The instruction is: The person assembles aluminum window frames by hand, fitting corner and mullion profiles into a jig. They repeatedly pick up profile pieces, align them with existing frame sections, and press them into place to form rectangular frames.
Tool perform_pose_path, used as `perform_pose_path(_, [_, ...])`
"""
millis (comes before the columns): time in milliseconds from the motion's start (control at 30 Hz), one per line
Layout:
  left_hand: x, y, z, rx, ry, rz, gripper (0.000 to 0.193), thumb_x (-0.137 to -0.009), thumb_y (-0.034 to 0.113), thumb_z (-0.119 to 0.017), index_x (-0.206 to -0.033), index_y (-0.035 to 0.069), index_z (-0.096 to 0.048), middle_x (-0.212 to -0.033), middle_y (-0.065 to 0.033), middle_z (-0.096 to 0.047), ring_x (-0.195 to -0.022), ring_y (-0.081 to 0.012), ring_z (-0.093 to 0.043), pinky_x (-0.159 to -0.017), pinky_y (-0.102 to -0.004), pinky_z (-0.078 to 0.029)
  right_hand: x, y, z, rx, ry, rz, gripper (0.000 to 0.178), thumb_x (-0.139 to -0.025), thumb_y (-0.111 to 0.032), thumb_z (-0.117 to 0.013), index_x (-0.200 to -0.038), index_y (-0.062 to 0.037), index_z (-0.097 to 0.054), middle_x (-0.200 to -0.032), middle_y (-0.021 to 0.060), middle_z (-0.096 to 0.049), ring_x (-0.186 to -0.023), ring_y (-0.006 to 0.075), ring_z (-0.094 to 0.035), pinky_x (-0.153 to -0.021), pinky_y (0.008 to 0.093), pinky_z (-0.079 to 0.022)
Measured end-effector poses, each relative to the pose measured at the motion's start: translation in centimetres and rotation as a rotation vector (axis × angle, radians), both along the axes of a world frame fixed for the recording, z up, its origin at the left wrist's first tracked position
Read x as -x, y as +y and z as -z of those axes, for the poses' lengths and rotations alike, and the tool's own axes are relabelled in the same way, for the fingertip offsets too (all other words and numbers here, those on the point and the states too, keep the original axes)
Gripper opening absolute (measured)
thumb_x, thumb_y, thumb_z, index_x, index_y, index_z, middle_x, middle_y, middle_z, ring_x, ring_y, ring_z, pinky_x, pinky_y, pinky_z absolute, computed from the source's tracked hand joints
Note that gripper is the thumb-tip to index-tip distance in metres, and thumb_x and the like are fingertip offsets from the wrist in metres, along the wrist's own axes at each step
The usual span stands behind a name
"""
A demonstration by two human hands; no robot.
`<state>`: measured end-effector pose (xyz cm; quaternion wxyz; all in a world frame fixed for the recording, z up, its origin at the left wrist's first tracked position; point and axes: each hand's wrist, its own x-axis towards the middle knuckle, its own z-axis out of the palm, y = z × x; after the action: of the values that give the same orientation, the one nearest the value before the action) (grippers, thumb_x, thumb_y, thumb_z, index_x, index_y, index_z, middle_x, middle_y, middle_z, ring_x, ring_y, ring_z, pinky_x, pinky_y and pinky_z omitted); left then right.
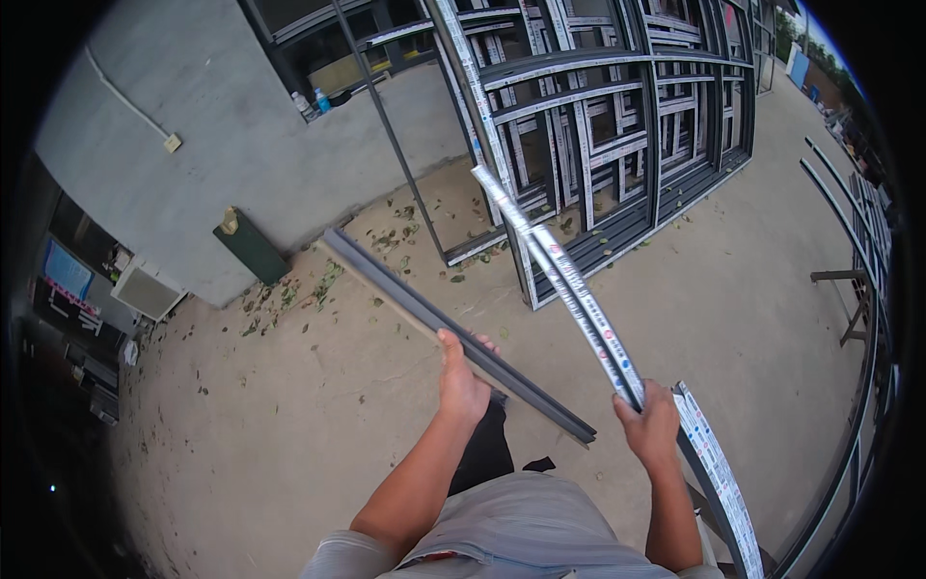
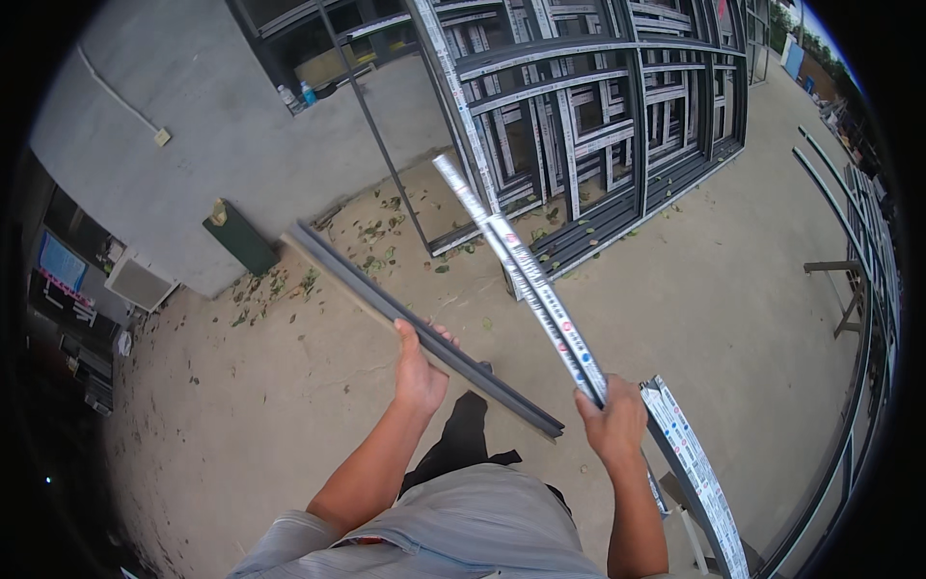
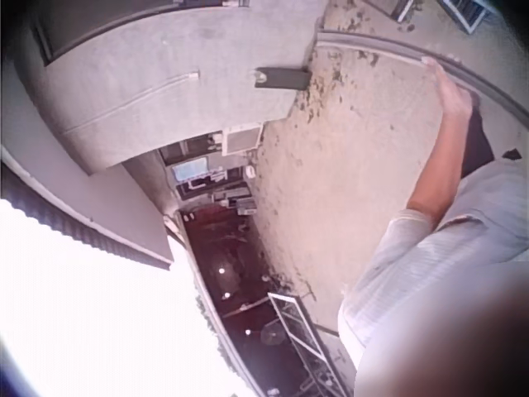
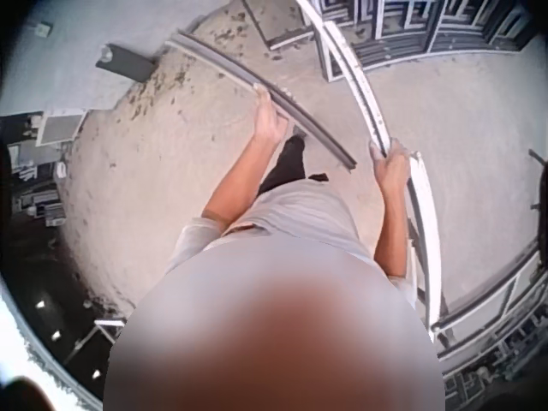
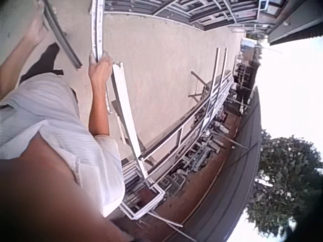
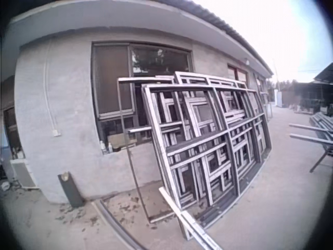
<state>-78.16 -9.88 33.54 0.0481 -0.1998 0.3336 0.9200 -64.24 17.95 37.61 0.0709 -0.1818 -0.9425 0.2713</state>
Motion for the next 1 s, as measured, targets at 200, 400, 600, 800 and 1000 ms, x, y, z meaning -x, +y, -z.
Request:
perform_pose_path(200, [14.3, 5.5, -0.6, 0.087, 0.109, 0.243, 0.065, -0.106, 0.066, -0.055, -0.127, 0.006, -0.052, -0.098, -0.0068, -0.063, -0.094, -0.0198, -0.062, -0.095, -0.04, -0.056, 6.7, 4.5, -0.5, 0.05, -0.093, 0.363, 0.036, -0.091, -0.03, -0.083, -0.102, 0.0011, -0.067, -0.096, 0.0266, -0.069, -0.097, 0.0472, -0.065, -0.086, 0.0556, -0.051])
perform_pose_path(400, [25.7, 11.9, -1.4, 0.144, 0.284, 0.528, 0.067, -0.105, 0.068, -0.056, -0.133, 0.008, -0.052, -0.098, -0.0052, -0.06, -0.094, -0.0191, -0.061, -0.098, -0.0413, -0.055, 9.6, 6.7, -0.4, 0.093, -0.159, 0.695, 0.037, -0.091, -0.03, -0.083, -0.103, 0.0011, -0.068, -0.094, 0.0265, -0.069, -0.092, 0.0474, -0.066, -0.083, 0.0558, -0.052])
perform_pose_path(600, [32.7, 19.6, -0.1, 0.21, 0.338, 0.657, 0.077, -0.104, 0.068, -0.06, -0.143, 0.002, -0.053, -0.098, -0.0045, -0.063, -0.094, -0.0186, -0.063, -0.093, -0.0385, -0.055, 10.3, 9.6, 1.4, -0.032, -0.143, 0.844, 0.038, -0.09, -0.031, -0.084, -0.105, 0.0003, -0.069, -0.1, 0.0288, -0.072, -0.097, 0.0503, -0.068, -0.087, 0.0571, -0.054])
perform_pose_path(800, [39.5, 26.6, -1.1, 0.355, 0.512, 0.712, 0.068, -0.106, 0.062, -0.063, -0.14, 0.004, -0.053, -0.091, -0.0014, -0.057, -0.086, -0.0134, -0.057, -0.083, -0.0313, -0.051, 14.0, 16.0, 4.9, 0.026, -0.101, 0.849, 0.039, -0.092, -0.038, -0.082, -0.105, -0.0029, -0.07, -0.103, 0.0246, -0.074, -0.102, 0.0455, -0.069, -0.088, 0.0558, -0.056])
perform_pose_path(1000, [45.9, 36.6, -2.4, 0.766, 0.631, 0.879, 0.062, -0.11, 0.057, -0.061, -0.141, 0.003, -0.053, -0.089, -0.0006, -0.054, -0.076, -0.0101, -0.055, -0.069, -0.0264, -0.049, 18.8, 24.1, 8.2, 0.098, -0.094, 0.899, 0.041, -0.094, -0.041, -0.079, -0.108, -0.0034, -0.07, -0.104, 0.0217, -0.075, -0.105, 0.0417, -0.07, -0.089, 0.0532, -0.057])
